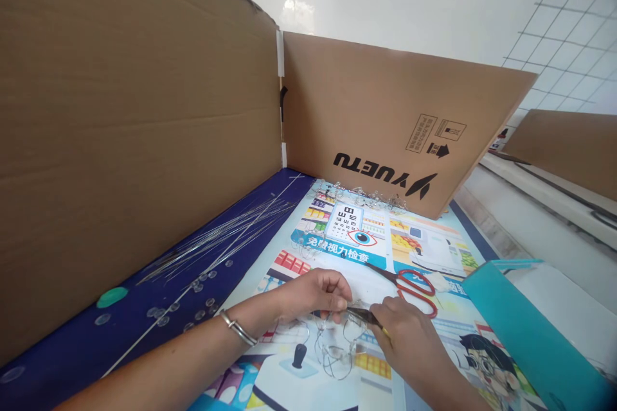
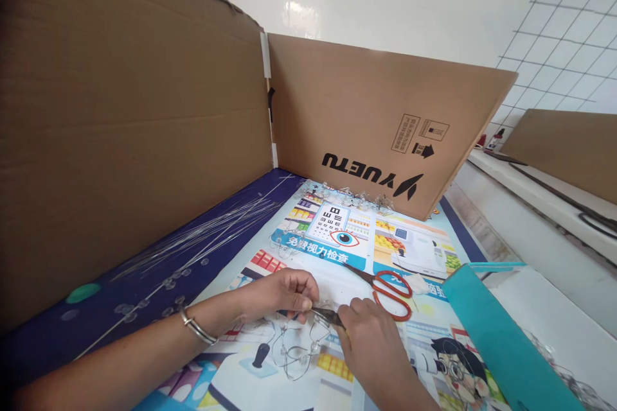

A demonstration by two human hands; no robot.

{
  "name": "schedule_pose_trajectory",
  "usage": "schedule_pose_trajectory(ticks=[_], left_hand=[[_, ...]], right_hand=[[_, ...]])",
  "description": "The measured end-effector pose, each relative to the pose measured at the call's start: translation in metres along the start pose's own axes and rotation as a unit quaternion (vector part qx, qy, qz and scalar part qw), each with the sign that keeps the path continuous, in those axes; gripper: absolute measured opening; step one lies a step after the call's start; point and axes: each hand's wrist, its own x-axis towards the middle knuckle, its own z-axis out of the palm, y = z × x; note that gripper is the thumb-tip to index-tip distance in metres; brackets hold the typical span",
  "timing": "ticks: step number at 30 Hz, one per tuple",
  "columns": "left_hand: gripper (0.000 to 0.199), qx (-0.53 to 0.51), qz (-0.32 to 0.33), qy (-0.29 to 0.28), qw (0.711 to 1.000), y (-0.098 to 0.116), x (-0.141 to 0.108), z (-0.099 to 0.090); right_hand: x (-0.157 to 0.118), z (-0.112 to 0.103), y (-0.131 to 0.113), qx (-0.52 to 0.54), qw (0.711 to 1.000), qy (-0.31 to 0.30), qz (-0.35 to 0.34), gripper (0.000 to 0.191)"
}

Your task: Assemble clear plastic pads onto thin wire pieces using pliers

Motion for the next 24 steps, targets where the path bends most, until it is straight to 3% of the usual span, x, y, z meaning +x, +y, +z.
schedule_pose_trajectory(ticks=[14, 24], left_hand=[[0.022, -0.003, -0.013, -0.012, 1.000, -0.0035, -0.0002, -0.0005], [0.020, 0.012, -0.001, -0.020, 1.000, -0.0029, 0.0003, -0.0021]], right_hand=[[-0.0010, 0.0008, -0.0016, -0.042, 0.994, 0.079, -0.056, 0.005], [0.0029, 0.0062, 0.0052, -0.136, 0.975, 0.132, -0.118, 0.018]])
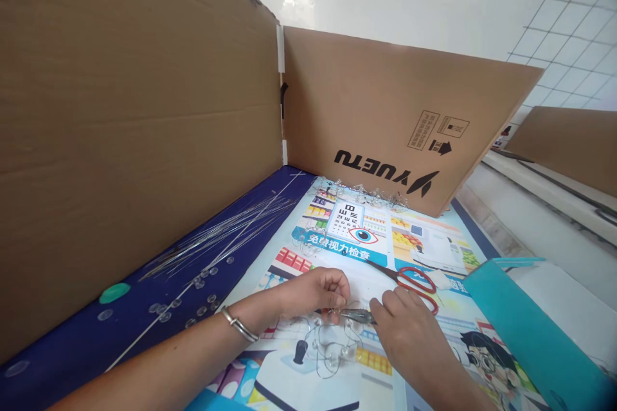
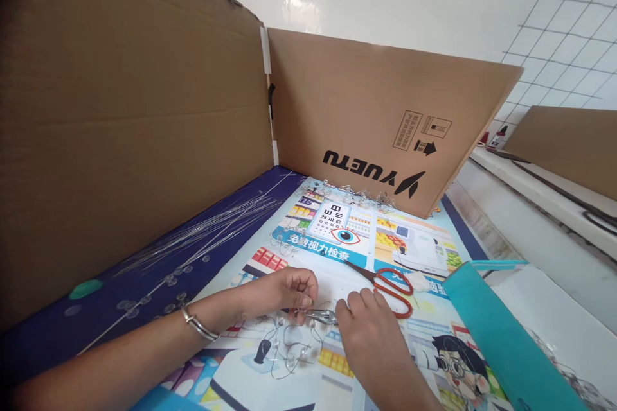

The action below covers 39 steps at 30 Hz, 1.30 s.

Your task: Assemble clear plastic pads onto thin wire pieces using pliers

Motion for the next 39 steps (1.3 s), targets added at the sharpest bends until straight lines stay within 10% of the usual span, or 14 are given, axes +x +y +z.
schedule_pose_trajectory(ticks=[39], left_hand=[[0.016, 0.026, -0.031, -0.024, 0.999, 0.012, -0.006, 0.004]], right_hand=[[-0.001, 0.004, -0.003, 0.076, 0.997, -0.014, -0.004, 0.009]])
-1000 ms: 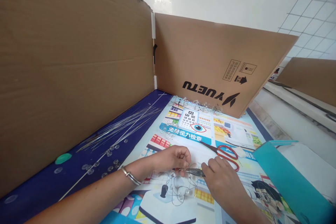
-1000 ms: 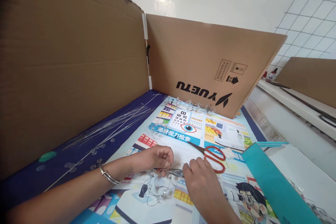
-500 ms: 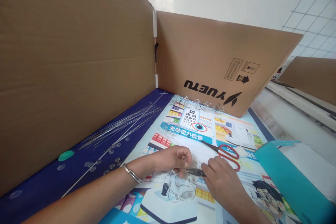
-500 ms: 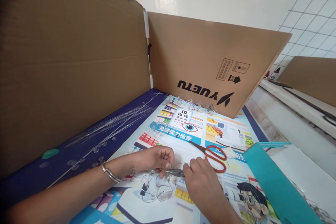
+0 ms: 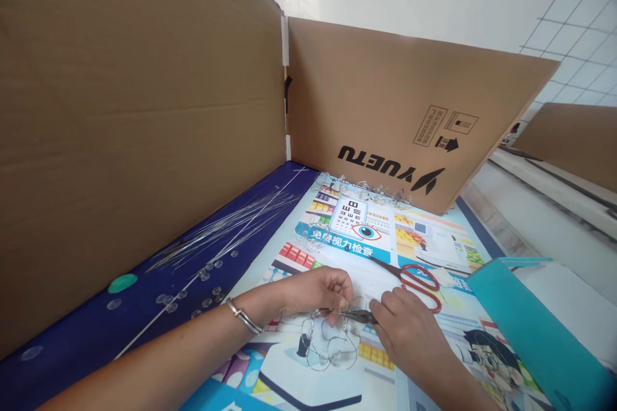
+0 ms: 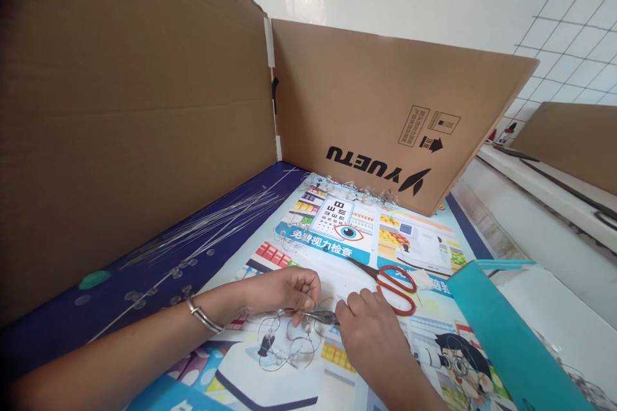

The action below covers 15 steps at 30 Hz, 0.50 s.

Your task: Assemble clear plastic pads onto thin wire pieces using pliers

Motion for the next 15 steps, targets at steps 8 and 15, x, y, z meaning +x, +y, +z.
schedule_pose_trajectory(ticks=[8, 15], left_hand=[[0.025, -0.024, 0.000, -0.016, 1.000, 0.0007, -0.0013, -0.0008], [0.028, 0.023, -0.005, 0.009, 1.000, -0.0025, 0.0002, 0.0008]], right_hand=[[0.0004, -0.0058, -0.0009, 0.003, 0.999, -0.028, 0.025, 0.008], [-0.0002, -0.0054, 0.0005, -0.013, 0.999, -0.026, 0.029, 0.010]])
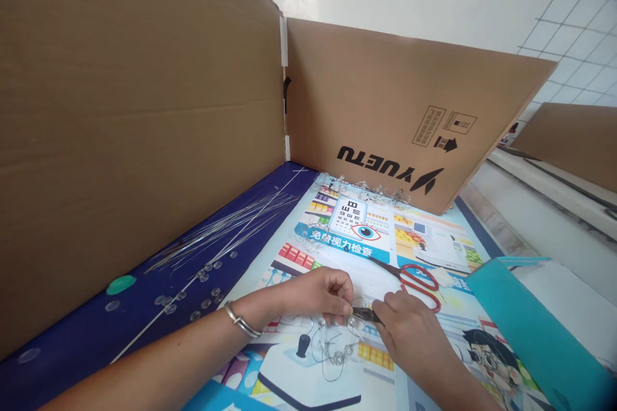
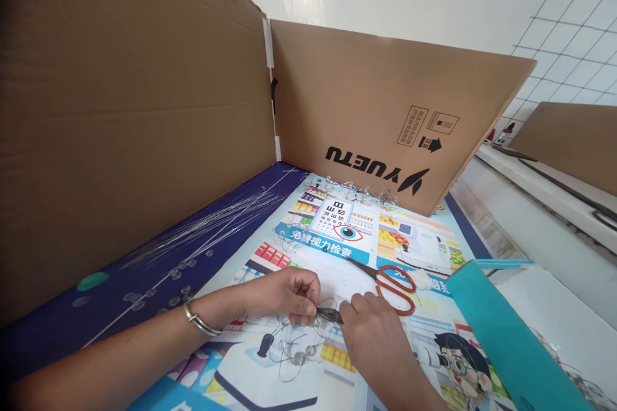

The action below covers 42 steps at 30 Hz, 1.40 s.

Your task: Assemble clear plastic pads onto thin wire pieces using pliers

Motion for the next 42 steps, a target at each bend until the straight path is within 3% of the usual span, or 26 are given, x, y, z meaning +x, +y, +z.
schedule_pose_trajectory(ticks=[5, 10, 14, 23, 29, 42], left_hand=[[0.022, 0.067, 0.022, 0.027, 0.997, -0.004, 0.003, 0.005], [0.012, 0.171, 0.049, 0.065, 0.982, 0.006, -0.002, 0.009], [0.011, 0.227, 0.064, 0.053, 0.970, 0.011, -0.004, 0.008], [0.009, 0.242, 0.088, 0.041, 0.965, 0.007, -0.002, 0.009], [0.008, 0.237, 0.176, 0.091, 0.951, 0.008, 0.001, 0.006], [0.009, 0.209, 0.125, 0.121, 0.962, 0.003, 0.004, 0.002]], right_hand=[[-0.001, 0.001, 0.000, 0.003, 1.000, 0.000, 0.012, 0.012], [0.000, 0.001, 0.000, -0.014, 1.000, 0.001, 0.010, 0.012], [-0.001, 0.003, -0.001, -0.031, 0.999, 0.007, 0.007, 0.012], [0.000, 0.003, -0.003, -0.047, 0.999, 0.005, 0.018, 0.010], [-0.001, 0.005, -0.002, -0.058, 0.998, 0.019, 0.019, 0.009], [0.000, 0.004, -0.002, -0.065, 0.997, 0.031, 0.031, 0.006]])
